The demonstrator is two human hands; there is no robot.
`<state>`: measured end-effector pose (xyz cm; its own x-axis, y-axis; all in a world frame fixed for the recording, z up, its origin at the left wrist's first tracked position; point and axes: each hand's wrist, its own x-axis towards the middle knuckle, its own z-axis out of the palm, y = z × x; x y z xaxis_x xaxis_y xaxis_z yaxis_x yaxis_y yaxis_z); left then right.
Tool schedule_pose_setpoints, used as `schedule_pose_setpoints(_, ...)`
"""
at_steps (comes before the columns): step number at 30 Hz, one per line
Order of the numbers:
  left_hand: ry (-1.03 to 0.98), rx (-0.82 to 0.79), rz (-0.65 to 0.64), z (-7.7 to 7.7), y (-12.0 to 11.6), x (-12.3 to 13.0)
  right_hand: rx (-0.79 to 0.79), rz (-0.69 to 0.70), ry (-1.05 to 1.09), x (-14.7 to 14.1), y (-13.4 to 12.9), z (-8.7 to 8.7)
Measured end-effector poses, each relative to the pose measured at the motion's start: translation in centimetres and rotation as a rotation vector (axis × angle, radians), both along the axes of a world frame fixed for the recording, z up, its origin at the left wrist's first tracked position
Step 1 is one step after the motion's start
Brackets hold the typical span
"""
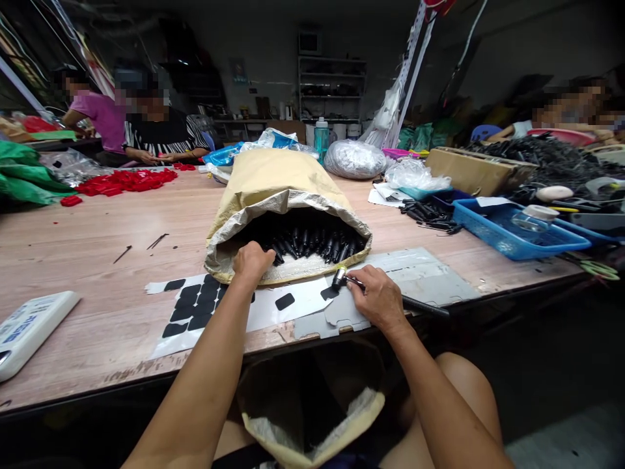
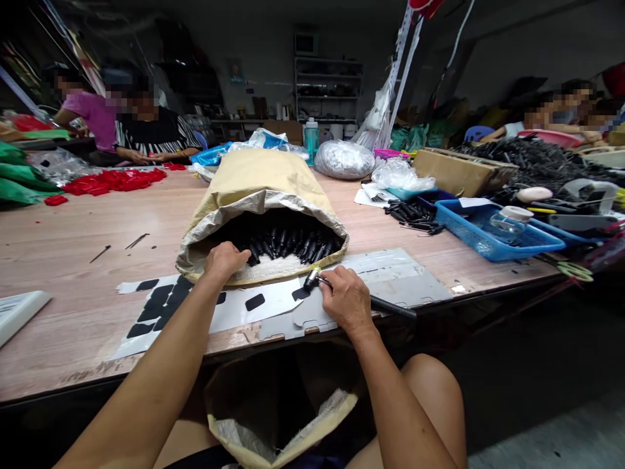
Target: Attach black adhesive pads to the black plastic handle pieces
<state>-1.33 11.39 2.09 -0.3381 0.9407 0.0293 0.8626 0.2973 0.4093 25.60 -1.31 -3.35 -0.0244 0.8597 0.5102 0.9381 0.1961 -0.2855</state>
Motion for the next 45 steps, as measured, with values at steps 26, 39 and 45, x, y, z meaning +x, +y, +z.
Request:
schedule_pose_setpoints(26, -0.402, 0.221, -0.787, -3.7, -10.0, 1.9, 0.117, 0.135, 0.084, 0.3, 0.1, 0.6)
schedule_pose_setpoints(39, -0.449, 0.242, -0.775, -4.1, -9.9, 1.7, 0.177, 0.420, 0.297, -5.3, -2.0, 3.0)
schedule_pose_setpoints(45, -0.427, 0.240, -0.778, -3.9, -10.0, 1.8, 0.007, 0.347, 0.132, -5.9, -2.4, 2.8)
